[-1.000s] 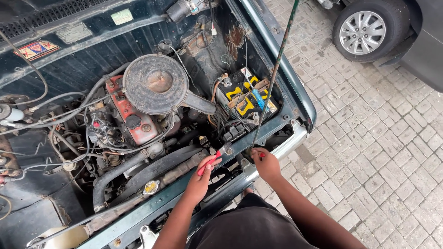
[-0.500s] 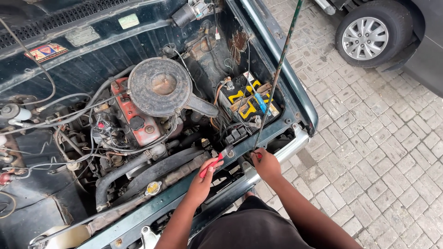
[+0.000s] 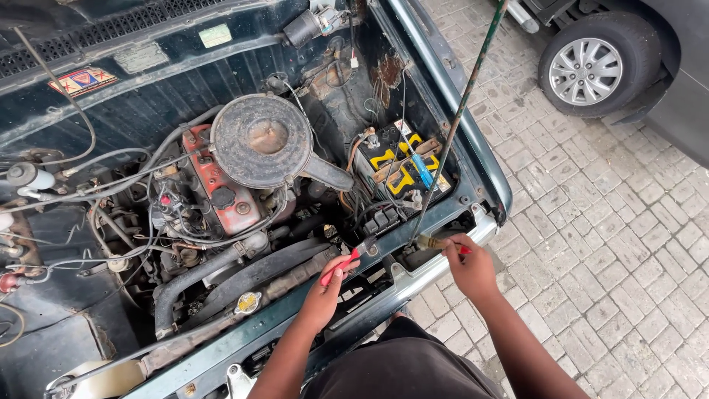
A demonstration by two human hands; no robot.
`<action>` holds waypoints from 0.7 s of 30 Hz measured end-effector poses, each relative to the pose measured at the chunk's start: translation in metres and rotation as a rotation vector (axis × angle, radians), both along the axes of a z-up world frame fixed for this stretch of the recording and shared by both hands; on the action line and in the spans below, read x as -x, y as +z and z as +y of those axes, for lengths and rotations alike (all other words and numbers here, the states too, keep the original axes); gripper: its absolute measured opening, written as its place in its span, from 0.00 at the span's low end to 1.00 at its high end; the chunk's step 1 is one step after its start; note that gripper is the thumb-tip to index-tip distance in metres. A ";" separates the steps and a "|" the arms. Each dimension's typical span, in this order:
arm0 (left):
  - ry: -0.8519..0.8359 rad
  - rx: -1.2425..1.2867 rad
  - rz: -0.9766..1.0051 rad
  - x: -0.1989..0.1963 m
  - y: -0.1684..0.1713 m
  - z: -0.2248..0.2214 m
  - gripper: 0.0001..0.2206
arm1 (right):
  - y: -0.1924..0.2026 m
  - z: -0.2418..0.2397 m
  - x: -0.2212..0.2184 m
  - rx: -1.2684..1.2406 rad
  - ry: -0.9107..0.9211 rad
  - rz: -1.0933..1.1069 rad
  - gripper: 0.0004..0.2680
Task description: The person is using a small paintbrush to remove dust and debris from various components within a car's engine bay, including the air filter housing, battery, and radiator area.
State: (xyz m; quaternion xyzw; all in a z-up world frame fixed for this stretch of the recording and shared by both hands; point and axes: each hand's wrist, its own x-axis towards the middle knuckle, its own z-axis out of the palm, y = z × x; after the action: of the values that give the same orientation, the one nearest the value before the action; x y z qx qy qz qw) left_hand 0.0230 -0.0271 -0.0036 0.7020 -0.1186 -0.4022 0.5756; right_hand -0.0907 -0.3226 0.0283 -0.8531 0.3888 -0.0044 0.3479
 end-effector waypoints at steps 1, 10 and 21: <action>0.001 0.002 0.001 0.000 -0.001 0.000 0.22 | 0.000 -0.001 0.000 0.003 -0.035 -0.096 0.09; -0.034 -0.011 0.010 -0.002 0.002 0.001 0.23 | -0.006 0.025 -0.019 -0.286 -0.080 -0.198 0.14; -0.027 0.019 0.012 -0.004 0.001 0.005 0.22 | 0.008 0.055 0.004 -0.253 -0.219 -0.367 0.14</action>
State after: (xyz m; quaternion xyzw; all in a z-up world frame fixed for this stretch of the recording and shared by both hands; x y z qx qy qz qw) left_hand 0.0267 -0.0222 -0.0025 0.6923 -0.1286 -0.4131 0.5775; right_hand -0.0951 -0.2681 0.0366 -0.7404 0.4065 -0.1483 0.5143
